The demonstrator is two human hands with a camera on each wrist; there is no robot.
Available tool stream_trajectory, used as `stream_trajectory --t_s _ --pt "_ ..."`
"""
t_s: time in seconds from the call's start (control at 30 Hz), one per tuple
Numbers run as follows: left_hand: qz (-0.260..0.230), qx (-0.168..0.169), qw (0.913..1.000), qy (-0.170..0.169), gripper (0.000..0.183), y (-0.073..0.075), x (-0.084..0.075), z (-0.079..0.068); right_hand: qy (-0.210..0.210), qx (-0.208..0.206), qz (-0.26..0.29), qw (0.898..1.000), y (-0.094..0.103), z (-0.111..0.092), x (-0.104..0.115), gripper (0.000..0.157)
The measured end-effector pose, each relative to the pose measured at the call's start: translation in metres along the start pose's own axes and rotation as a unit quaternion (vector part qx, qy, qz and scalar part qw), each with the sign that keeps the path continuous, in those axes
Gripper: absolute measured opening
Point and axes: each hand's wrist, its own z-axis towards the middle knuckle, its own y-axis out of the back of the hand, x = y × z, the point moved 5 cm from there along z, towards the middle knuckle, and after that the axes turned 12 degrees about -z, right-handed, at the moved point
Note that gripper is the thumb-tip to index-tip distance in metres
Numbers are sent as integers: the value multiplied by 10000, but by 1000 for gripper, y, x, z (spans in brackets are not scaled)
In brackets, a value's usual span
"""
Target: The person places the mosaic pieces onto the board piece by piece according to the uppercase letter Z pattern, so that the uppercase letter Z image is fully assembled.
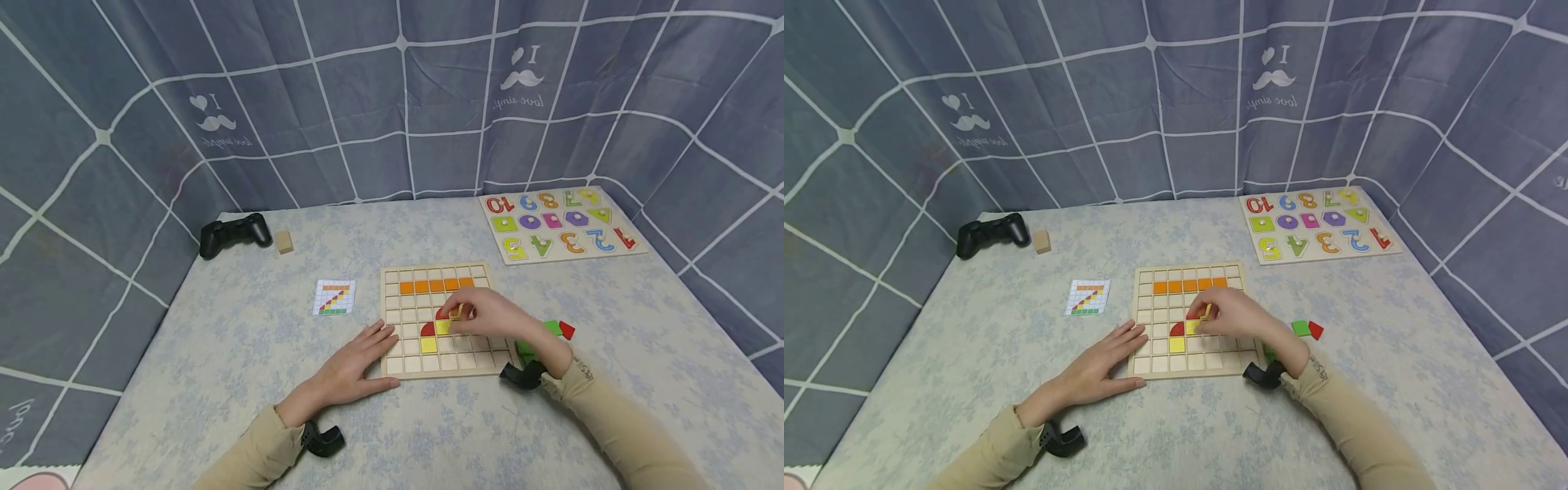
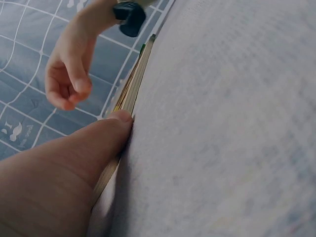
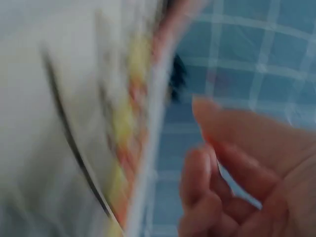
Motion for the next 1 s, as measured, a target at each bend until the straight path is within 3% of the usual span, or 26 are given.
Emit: stream_trajectory --t_s 0.23,0.4,0.7,0.87,1.0 --pt "21 19 10000 -21 76 0 0 0 -540 -47 425 9976 59 -29 -34 28" --pt "44 19 10000 -17 77 0 0 0 -766 23 645 9950 83 -51 -52 28" --pt "54 16 10000 -23 77 0 0 0 -589 1137 1240 9840 87 -83 -86 35" --pt "21 18 10000 4 77 0 0 0 -350 1552 2052 9657 81 -90 -106 35" --pt "12 7 10000 -6 77 0 -1 0 -458 1884 2531 9478 73 -95 -122 36"
